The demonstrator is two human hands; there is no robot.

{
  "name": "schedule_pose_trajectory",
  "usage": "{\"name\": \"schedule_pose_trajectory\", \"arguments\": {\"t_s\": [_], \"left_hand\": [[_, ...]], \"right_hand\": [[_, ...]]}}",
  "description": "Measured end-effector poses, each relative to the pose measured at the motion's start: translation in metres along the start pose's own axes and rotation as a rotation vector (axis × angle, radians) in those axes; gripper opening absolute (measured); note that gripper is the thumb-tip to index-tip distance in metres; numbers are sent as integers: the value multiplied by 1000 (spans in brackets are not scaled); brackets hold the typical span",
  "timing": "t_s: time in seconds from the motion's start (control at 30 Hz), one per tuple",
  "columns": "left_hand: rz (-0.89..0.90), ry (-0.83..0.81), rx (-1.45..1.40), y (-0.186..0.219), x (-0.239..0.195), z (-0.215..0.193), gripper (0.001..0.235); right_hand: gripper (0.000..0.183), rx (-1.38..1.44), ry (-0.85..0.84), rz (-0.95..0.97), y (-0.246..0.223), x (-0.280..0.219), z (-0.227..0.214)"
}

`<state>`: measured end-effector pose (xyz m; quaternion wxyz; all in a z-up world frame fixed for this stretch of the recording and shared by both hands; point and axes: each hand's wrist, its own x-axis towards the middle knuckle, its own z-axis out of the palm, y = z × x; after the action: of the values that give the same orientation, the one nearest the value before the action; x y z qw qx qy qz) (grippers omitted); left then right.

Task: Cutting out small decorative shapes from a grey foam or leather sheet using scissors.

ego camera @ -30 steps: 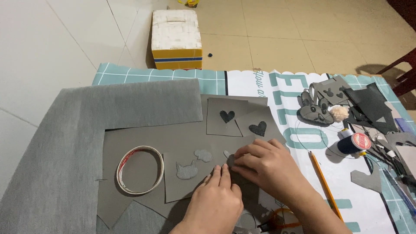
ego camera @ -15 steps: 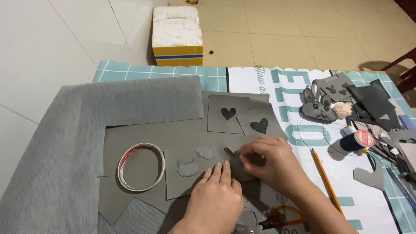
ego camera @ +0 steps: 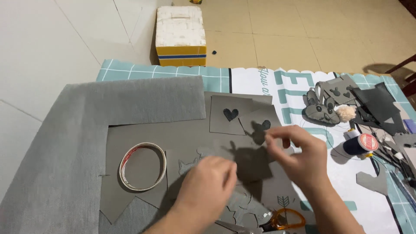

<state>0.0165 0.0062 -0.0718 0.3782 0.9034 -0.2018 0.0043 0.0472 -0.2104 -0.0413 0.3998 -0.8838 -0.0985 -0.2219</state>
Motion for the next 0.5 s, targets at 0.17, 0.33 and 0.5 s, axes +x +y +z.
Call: {"name": "schedule_pose_trajectory", "arguments": {"t_s": [0.17, 0.33, 0.5], "left_hand": [[-505, -12, -603, 23, 18, -38, 37], [-555, 34, -691, 21, 21, -35, 28], [-600, -22, -607, 25, 21, -40, 24]], "right_hand": [[13, -102, -82, -526, -19, 0, 7], [11, -73, -175, -577, -29, -3, 7], [18, -47, -250, 145, -11, -2, 3]]}}
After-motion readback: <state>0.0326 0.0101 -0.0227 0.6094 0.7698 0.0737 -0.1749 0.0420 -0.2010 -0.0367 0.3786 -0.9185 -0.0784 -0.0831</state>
